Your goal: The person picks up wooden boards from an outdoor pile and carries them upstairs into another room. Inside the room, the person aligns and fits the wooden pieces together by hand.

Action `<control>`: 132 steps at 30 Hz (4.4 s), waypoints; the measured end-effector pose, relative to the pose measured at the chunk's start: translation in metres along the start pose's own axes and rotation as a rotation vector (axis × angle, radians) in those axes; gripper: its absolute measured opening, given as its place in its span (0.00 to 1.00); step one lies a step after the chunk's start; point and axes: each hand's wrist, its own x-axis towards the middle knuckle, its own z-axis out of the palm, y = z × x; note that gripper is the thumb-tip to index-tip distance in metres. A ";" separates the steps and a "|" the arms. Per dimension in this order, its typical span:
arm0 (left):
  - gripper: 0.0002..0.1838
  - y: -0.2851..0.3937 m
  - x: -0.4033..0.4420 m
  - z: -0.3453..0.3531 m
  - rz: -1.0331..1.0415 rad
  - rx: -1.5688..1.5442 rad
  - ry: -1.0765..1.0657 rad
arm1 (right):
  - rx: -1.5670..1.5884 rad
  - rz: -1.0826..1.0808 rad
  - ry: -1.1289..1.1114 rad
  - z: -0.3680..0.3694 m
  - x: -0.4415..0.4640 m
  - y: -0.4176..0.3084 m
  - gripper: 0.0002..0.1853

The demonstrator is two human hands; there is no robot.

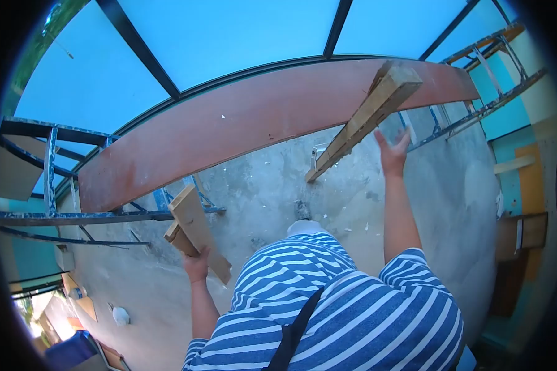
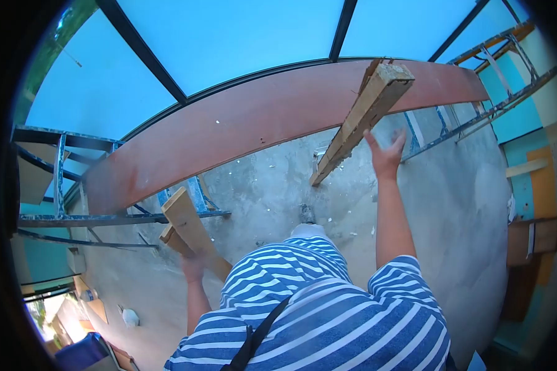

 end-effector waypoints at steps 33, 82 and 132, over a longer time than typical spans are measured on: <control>0.29 0.142 0.014 0.144 0.159 0.111 -0.179 | 0.122 -0.292 0.194 -0.131 0.267 0.071 0.46; 0.27 0.129 0.063 0.392 0.137 0.120 -0.588 | 0.024 -0.527 -1.384 0.082 0.059 -0.032 0.20; 0.12 0.254 0.081 0.131 0.336 0.045 -0.315 | 0.174 -0.440 -1.223 0.183 -0.088 -0.057 0.24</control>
